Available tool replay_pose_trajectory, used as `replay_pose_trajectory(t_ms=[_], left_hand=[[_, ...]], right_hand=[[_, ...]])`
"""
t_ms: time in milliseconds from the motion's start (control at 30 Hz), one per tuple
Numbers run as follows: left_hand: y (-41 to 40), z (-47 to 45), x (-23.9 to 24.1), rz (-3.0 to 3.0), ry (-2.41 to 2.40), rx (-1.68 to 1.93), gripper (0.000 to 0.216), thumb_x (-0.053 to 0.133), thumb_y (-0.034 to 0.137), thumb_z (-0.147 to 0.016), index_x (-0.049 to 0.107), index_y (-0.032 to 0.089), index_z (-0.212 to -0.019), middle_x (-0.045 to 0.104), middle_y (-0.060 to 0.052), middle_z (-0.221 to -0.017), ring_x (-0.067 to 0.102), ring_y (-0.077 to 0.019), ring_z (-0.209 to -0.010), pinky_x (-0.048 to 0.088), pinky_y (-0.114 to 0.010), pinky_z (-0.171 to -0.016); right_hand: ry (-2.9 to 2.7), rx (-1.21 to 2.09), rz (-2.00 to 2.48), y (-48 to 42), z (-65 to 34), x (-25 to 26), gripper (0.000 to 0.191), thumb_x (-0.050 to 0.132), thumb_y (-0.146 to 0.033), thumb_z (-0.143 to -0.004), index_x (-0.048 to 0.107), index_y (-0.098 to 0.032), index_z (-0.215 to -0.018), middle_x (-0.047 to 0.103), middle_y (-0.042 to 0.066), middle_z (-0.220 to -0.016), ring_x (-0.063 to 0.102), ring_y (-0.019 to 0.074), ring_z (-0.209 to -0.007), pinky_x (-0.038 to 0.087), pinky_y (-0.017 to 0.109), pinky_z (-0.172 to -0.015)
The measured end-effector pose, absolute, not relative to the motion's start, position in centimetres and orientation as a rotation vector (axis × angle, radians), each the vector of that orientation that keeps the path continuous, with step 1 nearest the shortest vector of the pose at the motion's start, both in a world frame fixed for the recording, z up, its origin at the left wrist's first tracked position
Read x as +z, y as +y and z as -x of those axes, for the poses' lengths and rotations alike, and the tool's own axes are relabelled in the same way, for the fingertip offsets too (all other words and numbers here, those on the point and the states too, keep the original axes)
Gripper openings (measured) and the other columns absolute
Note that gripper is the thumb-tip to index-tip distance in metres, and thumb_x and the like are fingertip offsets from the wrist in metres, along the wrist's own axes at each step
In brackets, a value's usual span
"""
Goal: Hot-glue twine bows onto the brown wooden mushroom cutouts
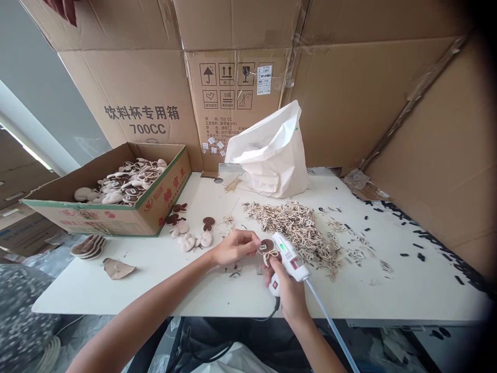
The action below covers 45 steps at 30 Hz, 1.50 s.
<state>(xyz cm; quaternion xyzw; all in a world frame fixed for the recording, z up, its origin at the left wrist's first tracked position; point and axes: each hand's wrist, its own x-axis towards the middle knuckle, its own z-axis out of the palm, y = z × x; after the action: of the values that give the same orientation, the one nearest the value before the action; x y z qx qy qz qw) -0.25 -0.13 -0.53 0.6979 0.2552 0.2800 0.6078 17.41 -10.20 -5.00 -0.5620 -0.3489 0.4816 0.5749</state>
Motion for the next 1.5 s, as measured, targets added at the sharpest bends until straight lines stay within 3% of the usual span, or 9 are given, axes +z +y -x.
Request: replay_pose_trajectory(t_ms=[500,800,1233,1500], left_hand=[[-0.27,0.03,-0.81,-1.62,0.562,0.613,0.043,0.061,0.058,-0.098,0.066,0.015,-0.098,0.058,-0.001,-0.076,0.048,-0.0116,-0.066,0.036,-0.026,-0.061],[-0.27,-0.1,-0.79,-1.721,0.671,0.62,0.052,0.049,0.061,-0.103,0.059,0.015,-0.079,0.057,-0.001,-0.072,0.047,-0.0124,-0.064,0.036,-0.026,-0.062],[0.06,0.31,-0.69,-1.836,0.626,0.594,0.042,0.061,0.053,-0.096,0.057,0.016,-0.075,0.054,0.0,-0.068,0.045,-0.0117,-0.063,0.037,-0.025,-0.06],[-0.16,-0.03,-0.72,-1.917,0.673,0.596,0.045,0.054,0.05,-0.101,0.057,0.015,-0.072,0.049,0.002,-0.063,0.04,-0.0104,-0.059,0.034,-0.024,-0.057]], right_hand=[[-0.769,1.121,1.282,-10.08,-17.38,-5.25,0.038,0.076,-0.057,-0.086,0.071,-0.021,-0.094,0.071,0.002,-0.072,0.055,0.0137,-0.048,0.04,0.025,-0.045],[-0.825,1.161,1.33,-10.39,-17.22,-4.46,0.037,0.076,-0.057,-0.086,0.071,-0.02,-0.086,0.068,0.001,-0.062,0.052,0.0141,-0.049,0.04,0.027,-0.049],[-0.826,1.163,1.325,-10.22,-17.51,-5.01,0.038,0.076,-0.059,-0.086,0.068,-0.022,-0.087,0.068,0.001,-0.063,0.055,0.0173,-0.05,0.038,0.029,-0.048],[-0.835,1.154,1.335,-10.24,-17.39,-4.6,0.037,0.075,-0.058,-0.087,0.069,-0.021,-0.087,0.069,0.0,-0.063,0.052,0.0149,-0.048,0.038,0.027,-0.048]])
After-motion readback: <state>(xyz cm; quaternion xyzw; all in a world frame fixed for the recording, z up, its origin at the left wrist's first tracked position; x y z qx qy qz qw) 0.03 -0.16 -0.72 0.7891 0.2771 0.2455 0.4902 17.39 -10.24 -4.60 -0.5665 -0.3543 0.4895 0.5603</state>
